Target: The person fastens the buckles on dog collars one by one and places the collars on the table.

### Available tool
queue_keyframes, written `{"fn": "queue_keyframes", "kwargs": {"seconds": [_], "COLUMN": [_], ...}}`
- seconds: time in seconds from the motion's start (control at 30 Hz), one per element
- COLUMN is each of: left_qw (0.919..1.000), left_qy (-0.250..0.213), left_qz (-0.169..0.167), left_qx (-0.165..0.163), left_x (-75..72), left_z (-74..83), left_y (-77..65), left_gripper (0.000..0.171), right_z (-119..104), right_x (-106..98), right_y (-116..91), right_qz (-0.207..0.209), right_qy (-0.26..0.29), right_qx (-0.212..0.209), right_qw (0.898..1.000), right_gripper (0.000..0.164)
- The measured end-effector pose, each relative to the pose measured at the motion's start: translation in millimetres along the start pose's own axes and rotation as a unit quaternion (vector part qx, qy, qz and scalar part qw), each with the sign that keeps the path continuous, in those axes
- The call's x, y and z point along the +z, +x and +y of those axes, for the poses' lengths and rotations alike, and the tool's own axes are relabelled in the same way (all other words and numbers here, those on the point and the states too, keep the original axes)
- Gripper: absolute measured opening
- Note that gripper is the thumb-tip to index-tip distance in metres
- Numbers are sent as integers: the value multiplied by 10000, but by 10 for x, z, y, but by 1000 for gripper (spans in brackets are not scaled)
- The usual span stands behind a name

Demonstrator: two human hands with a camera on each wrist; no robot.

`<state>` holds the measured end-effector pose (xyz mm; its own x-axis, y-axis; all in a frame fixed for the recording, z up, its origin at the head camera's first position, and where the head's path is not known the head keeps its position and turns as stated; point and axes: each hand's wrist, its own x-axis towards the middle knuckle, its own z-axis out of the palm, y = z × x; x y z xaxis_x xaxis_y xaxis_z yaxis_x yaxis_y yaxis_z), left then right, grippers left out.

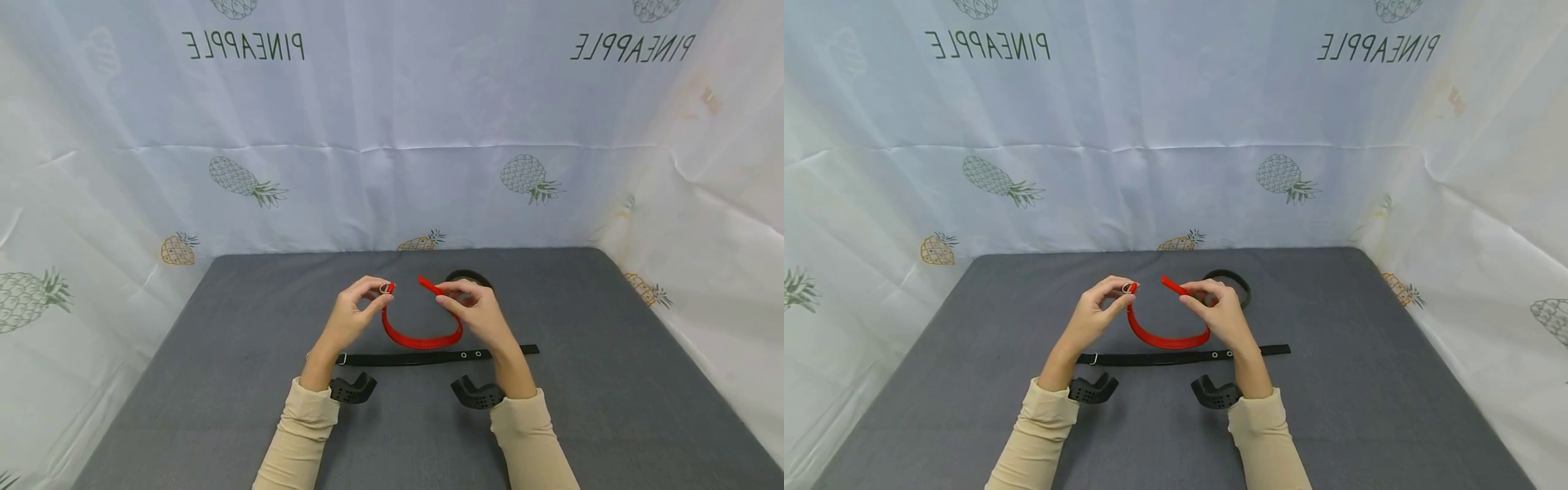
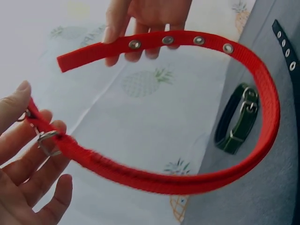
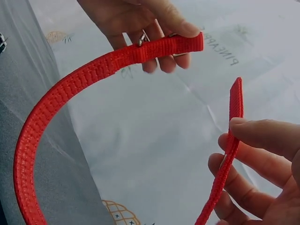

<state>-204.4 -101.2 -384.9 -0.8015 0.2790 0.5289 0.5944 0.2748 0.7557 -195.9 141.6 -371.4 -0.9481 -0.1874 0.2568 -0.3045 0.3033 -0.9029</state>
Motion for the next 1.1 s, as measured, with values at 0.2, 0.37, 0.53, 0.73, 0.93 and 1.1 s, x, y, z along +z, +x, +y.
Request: {"fn": "queue_keyframes", "kwargs": {"seconds": [0.2, 0.37, 0.53, 0.73, 0.93, 1.1], "left_qw": [9915, 9801, 9788, 9809, 9882, 9906], "left_qy": [-1255, -1957, -2029, -1914, -1489, -1323], "left_qz": [-318, -339, -294, -316, -327, -301], "left_qx": [-145, -53, -5, -147, -147, -157], "left_x": [77, 132, 169, 202, 191, 176], "left_z": [-5, 6, 49, 74, 97, 118], "left_y": [-12, -6, -7, -27, -39, -29], "left_gripper": [23, 34, 37, 32, 28, 27], "right_z": [-11, -26, -63, -109, -148, -166], "right_x": [33, 71, 99, 115, 104, 88], "right_y": [-16, -20, -32, -49, -71, -80], "right_qz": [-146, -397, -389, -210, -76, 4], "right_qy": [248, 840, 1011, 895, 605, 577], "right_qx": [72, -23, -97, -192, -490, -712], "right_qw": [9996, 9957, 9941, 9956, 9969, 9958], "right_gripper": [25, 28, 29, 30, 28, 29]}}
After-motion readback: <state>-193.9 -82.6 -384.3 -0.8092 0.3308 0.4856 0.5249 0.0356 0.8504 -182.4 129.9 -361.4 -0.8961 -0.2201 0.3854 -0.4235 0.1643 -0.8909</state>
